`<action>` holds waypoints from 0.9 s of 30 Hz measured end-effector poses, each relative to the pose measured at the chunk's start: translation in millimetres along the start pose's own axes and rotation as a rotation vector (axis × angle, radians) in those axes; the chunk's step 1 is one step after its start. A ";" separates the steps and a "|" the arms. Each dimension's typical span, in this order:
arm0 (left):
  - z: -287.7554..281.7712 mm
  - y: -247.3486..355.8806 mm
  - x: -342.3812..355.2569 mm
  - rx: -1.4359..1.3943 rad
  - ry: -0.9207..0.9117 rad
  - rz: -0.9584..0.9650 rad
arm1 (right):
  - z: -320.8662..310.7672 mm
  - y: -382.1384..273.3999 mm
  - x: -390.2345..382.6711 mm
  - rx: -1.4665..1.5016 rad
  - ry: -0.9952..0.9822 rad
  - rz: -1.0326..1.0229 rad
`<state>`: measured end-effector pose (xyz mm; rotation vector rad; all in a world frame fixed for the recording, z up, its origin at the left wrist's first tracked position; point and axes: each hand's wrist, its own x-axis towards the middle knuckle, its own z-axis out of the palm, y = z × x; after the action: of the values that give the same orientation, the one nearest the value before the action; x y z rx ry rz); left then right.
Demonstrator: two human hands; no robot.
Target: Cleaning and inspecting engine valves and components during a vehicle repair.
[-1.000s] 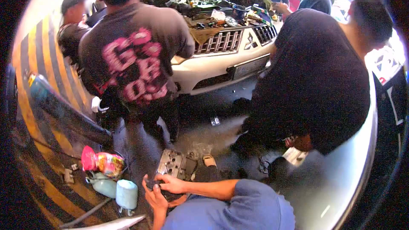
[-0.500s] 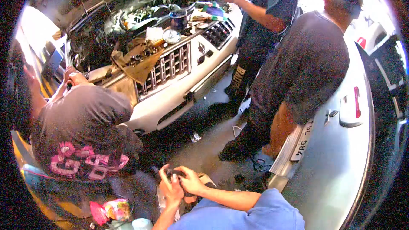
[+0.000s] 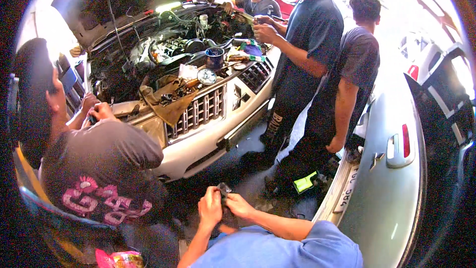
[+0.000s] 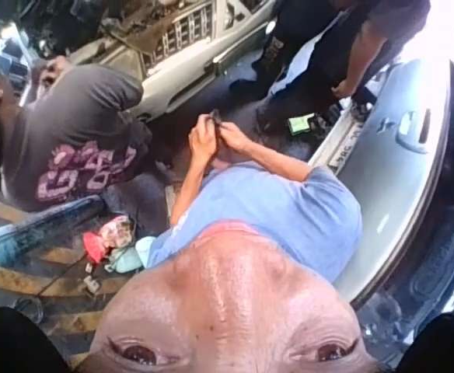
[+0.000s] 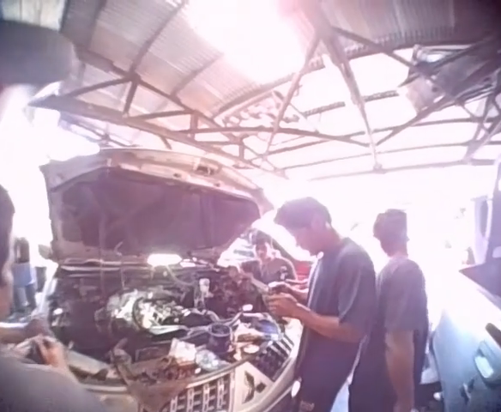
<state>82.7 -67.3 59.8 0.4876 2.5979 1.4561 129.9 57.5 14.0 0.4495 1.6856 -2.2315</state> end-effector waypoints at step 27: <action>57.4 31.8 346.8 -1.043 -0.100 -0.018 | -149.8 -209.3 243.4 0.881 -0.077 -0.208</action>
<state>-221.5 111.2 73.4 0.3519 1.4207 2.3651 -169.3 243.0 53.2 0.3686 0.6444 -3.0219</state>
